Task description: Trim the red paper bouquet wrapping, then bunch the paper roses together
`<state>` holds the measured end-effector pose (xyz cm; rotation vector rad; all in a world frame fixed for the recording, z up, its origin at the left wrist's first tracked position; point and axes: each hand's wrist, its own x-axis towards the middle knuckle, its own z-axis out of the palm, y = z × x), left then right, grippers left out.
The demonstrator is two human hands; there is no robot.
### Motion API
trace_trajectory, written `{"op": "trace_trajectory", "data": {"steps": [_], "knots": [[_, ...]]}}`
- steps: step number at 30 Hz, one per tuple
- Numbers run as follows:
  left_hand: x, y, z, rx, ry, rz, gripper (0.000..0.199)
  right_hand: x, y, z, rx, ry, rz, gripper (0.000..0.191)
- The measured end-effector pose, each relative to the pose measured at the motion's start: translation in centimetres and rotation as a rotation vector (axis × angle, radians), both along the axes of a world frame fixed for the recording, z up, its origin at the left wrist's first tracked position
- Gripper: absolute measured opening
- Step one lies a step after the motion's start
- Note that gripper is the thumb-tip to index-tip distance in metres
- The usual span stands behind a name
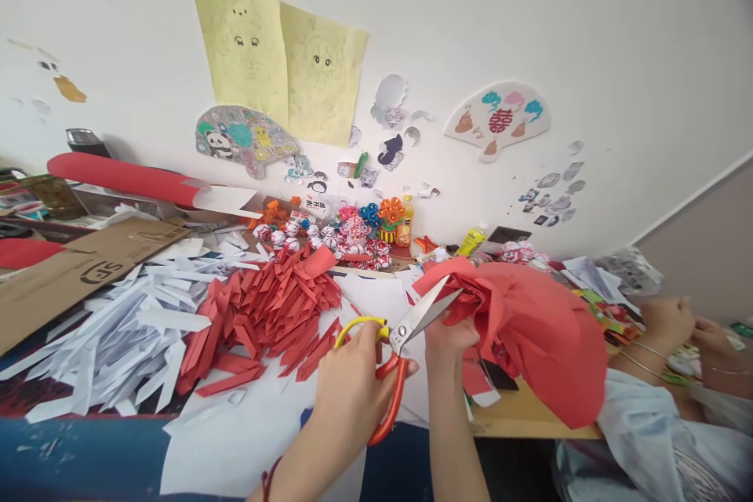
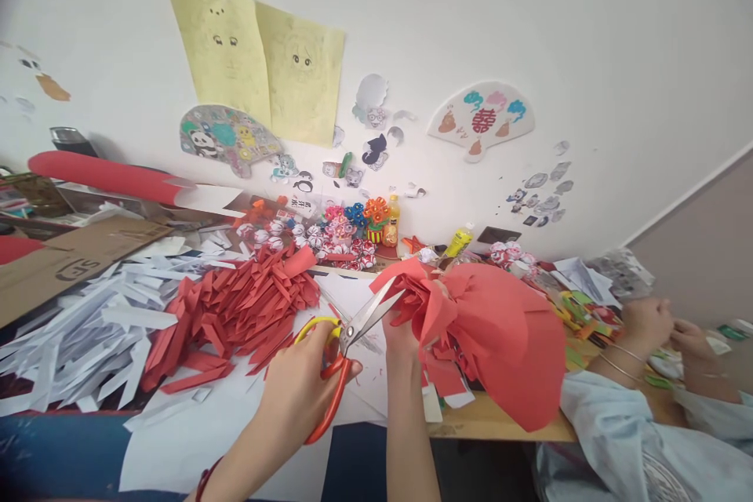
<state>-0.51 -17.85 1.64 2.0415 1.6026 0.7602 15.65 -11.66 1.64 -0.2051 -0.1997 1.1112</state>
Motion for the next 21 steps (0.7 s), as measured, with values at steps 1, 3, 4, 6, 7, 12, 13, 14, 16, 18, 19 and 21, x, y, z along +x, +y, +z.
{"op": "trace_trajectory", "data": {"steps": [1, 3, 4, 6, 7, 12, 13, 14, 16, 18, 19, 21], "knots": [[0.1, 0.1, -0.1, 0.0, -0.002, -0.011, 0.02, 0.0, 0.0, -0.1, 0.015, 0.104, 0.042, 0.022], [0.3, 0.2, -0.4, -0.008, -0.009, -0.031, 0.021, 0.0, -0.1, -0.2, 0.044, 0.287, 0.106, 0.026], [0.5, 0.3, -0.6, -0.017, -0.013, -0.038, 0.021, 0.0, -0.2, -0.4, 0.054, 0.365, 0.134, 0.029], [0.7, 0.4, -0.8, -0.039, -0.013, -0.045, 0.021, 0.0, -0.3, -0.6, 0.058, 0.507, 0.188, 0.034], [0.7, 0.4, -0.8, -0.047, -0.01, -0.046, 0.021, 0.0, -0.4, -0.6, 0.049, 0.575, 0.217, 0.036], [0.8, 0.3, -0.7, -0.044, 0.017, -0.045, 0.019, -0.1, -0.5, -0.3, -0.035, 0.685, 0.186, 0.037], [0.8, 0.3, -0.7, -0.043, 0.022, -0.045, 0.018, -0.2, -0.5, -0.2, -0.054, 0.652, 0.152, 0.036], [0.8, 0.2, -0.7, -0.044, 0.028, -0.043, 0.017, -0.2, -0.5, -0.1, -0.066, 0.611, 0.128, 0.034], [0.7, 0.2, -0.7, -0.049, 0.044, -0.035, 0.017, -0.3, -0.3, -0.2, -0.093, 0.506, 0.079, 0.029], [0.7, 0.2, -0.7, -0.047, 0.055, -0.031, 0.018, -0.2, -0.2, -0.6, -0.116, 0.318, 0.006, 0.023], [0.7, 0.2, -0.8, -0.042, 0.059, -0.033, 0.018, -0.1, -0.1, -0.8, -0.137, 0.176, -0.034, 0.02], [0.7, 0.2, -0.8, -0.038, 0.069, -0.039, 0.017, 0.1, 0.1, -1.4, -0.215, -0.117, -0.035, 0.012]]}}
